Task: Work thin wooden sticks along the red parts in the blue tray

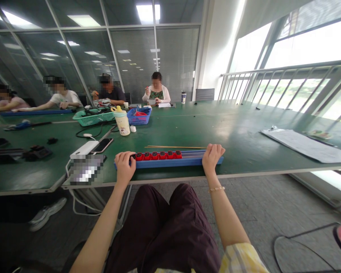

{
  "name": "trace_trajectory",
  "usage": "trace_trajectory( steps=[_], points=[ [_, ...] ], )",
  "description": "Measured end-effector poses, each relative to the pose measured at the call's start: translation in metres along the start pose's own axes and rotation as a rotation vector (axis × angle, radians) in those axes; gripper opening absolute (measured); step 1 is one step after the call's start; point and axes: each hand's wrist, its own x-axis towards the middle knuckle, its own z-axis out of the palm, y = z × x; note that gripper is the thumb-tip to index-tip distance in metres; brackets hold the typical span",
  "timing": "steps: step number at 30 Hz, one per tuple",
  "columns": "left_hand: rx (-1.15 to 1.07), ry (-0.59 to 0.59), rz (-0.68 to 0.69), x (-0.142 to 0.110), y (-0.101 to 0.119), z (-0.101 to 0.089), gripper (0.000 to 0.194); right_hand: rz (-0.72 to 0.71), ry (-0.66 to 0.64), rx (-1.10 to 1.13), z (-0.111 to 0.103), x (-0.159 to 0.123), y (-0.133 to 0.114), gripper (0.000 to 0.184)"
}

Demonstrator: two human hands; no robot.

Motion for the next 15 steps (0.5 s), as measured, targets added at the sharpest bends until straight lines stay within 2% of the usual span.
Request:
trace_trajectory(
  steps=[4,15],
  points=[
    [0.003,-0.013,-0.008,0.0003,0.0000,0.0002,0.024,0.044,0.006,-0.016,-0.0003,-0.0010,-0.0005,0.046],
    [0.001,-0.023,-0.019,-0.0004,-0.0021,-0.0010,0.024,-0.002,-0.075,-0.087,0.0029,-0.0039,-0.0022,0.042]
  ],
)
